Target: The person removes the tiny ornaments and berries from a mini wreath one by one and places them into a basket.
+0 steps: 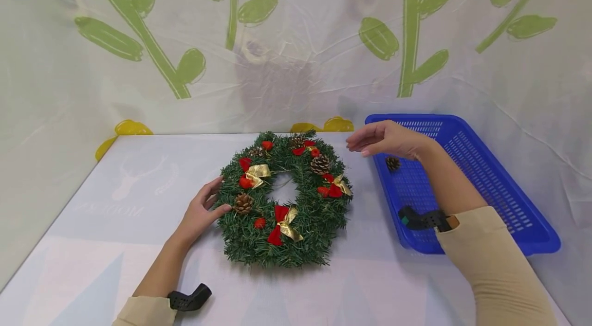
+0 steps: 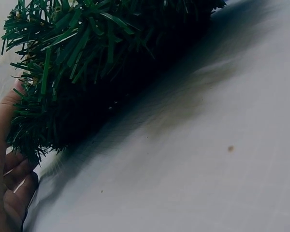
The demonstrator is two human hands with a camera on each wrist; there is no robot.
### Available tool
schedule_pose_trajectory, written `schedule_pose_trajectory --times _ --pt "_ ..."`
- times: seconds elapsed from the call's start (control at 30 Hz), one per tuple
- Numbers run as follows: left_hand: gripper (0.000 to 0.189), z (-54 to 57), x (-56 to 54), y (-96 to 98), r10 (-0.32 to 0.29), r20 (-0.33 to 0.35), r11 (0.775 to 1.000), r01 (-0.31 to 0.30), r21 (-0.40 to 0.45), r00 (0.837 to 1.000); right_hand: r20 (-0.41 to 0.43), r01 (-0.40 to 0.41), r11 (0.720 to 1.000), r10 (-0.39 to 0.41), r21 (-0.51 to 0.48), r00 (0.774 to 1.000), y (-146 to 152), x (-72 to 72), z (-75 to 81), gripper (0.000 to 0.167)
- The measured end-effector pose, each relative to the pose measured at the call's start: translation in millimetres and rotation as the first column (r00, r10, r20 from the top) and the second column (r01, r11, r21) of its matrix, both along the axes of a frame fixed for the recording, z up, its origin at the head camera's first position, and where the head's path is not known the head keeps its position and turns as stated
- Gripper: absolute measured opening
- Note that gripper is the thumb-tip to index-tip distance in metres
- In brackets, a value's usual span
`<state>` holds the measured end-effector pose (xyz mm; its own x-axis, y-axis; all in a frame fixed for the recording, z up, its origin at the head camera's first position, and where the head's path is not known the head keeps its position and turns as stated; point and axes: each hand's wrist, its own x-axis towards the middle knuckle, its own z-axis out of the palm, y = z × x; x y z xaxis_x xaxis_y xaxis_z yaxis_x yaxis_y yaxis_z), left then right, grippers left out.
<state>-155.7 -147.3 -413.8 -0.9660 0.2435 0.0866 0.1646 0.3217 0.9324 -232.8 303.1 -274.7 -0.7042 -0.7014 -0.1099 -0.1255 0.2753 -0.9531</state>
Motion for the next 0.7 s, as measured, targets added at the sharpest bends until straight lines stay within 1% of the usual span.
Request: schedule_pose_trajectory --times 0.1,0.3,0.43,0.57,0.7 --pt "0.073 0.2 -0.1 0.0 -0.002 -0.002 1.0 0.002 0.001 1.0 -0.001 -0.001 1.0 0.001 0.013 1.0 -5.6 2.8 0.0 0.035" --pt "0.073 0.4 -0.6 -0.1 -0.003 -0.003 1.0 0.003 0.003 1.0 -0.017 -0.058 0.998 0.058 -0.011 0.998 -15.6 7.0 -1.4 0.034" --pt "0.073 0.3 -0.6 -0.1 -0.001 0.001 1.0 0.001 0.002 1.0 -0.012 -0.078 0.997 0.078 -0.02 0.997 -23.2 9.9 -4.7 0.034" --pt "0.073 -0.1 -0.3 -0.1 -0.003 0.005 1.0 0.003 0.006 1.0 0.004 -0.088 0.996 0.087 0.007 0.996 -32.3 13.1 -9.9 0.033" --pt "0.073 0.0 -0.2 -0.4 -0.005 0.006 1.0 0.005 0.01 1.0 0.002 -0.097 0.994 0.097 0.041 0.995 -42.5 16.0 -16.0 0.034"
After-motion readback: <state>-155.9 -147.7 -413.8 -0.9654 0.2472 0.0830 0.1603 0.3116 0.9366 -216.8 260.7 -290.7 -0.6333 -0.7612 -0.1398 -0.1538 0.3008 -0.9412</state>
